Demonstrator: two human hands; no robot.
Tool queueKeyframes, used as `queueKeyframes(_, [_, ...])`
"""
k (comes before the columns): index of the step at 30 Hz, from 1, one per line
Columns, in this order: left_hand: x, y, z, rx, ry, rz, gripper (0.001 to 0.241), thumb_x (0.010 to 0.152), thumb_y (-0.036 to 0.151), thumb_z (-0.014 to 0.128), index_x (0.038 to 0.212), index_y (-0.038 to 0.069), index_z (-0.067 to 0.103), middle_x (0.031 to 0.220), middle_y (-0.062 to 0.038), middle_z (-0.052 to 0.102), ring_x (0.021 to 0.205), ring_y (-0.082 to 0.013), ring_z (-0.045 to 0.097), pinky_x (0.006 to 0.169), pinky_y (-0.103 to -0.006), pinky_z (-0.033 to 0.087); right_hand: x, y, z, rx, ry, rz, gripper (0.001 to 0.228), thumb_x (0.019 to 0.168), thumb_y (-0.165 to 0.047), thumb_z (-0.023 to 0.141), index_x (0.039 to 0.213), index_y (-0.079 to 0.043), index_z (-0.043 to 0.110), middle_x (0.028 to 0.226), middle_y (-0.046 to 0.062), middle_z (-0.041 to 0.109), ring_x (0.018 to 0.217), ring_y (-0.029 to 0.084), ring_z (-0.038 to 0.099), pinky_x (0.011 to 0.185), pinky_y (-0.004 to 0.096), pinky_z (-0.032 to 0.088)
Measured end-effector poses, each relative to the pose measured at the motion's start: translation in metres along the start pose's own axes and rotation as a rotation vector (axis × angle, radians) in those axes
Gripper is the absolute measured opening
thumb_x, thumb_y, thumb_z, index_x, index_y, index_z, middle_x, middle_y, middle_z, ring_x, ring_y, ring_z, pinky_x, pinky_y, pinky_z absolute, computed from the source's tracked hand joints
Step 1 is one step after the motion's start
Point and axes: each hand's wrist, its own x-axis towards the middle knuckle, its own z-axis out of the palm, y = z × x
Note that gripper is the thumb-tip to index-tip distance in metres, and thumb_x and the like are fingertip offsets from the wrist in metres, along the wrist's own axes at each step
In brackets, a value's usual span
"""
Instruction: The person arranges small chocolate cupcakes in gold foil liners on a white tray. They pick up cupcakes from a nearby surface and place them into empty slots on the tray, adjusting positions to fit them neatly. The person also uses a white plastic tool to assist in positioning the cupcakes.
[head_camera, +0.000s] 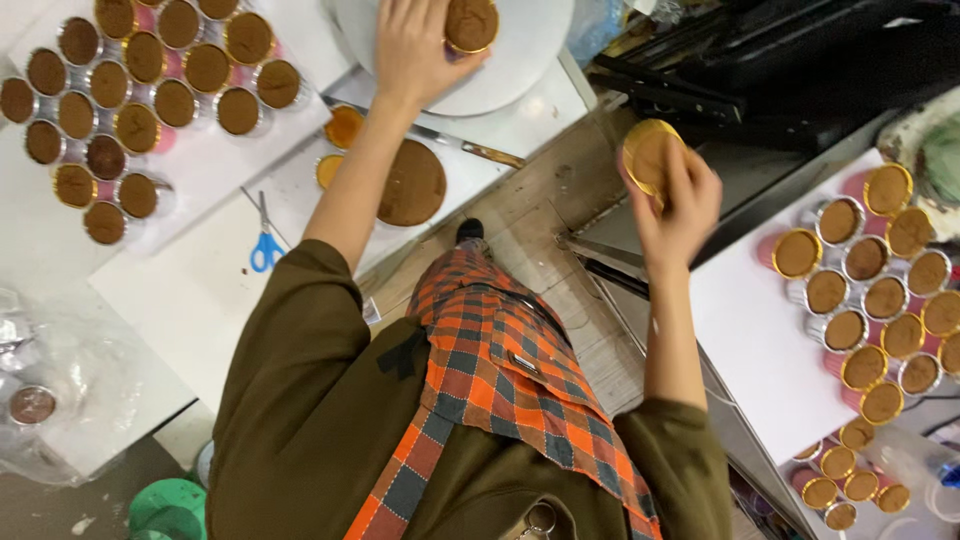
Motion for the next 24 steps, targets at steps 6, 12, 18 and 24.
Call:
queueKeyframes(6, [0.011, -0.003, -0.008, -0.049, -0.045, -0.052, 0.088, 0.082, 0.05, 0.09, 0.144, 0.0, 0.054, 0.144, -0.017, 0.056, 0.137, -0.0347, 0.047, 0.119, -0.0552, 0.026, 0.138, -0.031, 0.133, -0.055, -0.029, -0.216, 0.062, 0.091, -0.019, 0.088, 0.147, -0.008, 0.064, 0.128, 0.015, 0.064, 0.113, 0.034, 0.061, 0.097, 0.044, 0.051])
queueKeyframes(12, [0.001, 0.052, -0.068, -0.091, 0.042, -0.046, 0.092, 0.087, 0.047, 0.094, 0.154, 0.007, 0.046, 0.158, -0.013, 0.044, 0.154, -0.0345, 0.033, 0.13, -0.0596, 0.014, 0.184, -0.044, 0.2, 0.025, -0.199, -0.254, 0.069, 0.086, -0.025, 0.092, 0.145, -0.012, 0.06, 0.132, 0.014, 0.059, 0.118, 0.037, 0.057, 0.098, 0.05, 0.047])
queueKeyframes(18, [0.005, 0.134, -0.183, -1.13, -0.211, 0.005, 0.093, 0.086, 0.041, 0.087, 0.157, 0.008, 0.038, 0.165, -0.021, 0.04, 0.152, -0.0292, 0.045, 0.121, -0.0461, 0.044, 0.177, -0.044, 0.171, 0.254, -0.223, -0.395, 0.082, 0.086, -0.012, 0.088, 0.157, -0.009, 0.047, 0.156, 0.019, 0.043, 0.144, 0.044, 0.039, 0.122, 0.05, 0.036])
queueKeyframes(24, [0.046, 0.238, -0.229, -2.215, -0.189, 1.074, 0.092, 0.089, 0.083, 0.055, 0.13, 0.001, 0.05, 0.135, -0.032, 0.049, 0.127, -0.0607, 0.05, 0.12, -0.0733, 0.025, 0.108, -0.028, 0.105, 0.229, -0.145, -0.159, 0.072, 0.095, -0.006, 0.082, 0.158, -0.009, 0.047, 0.162, 0.015, 0.043, 0.15, 0.037, 0.043, 0.126, 0.046, 0.039])
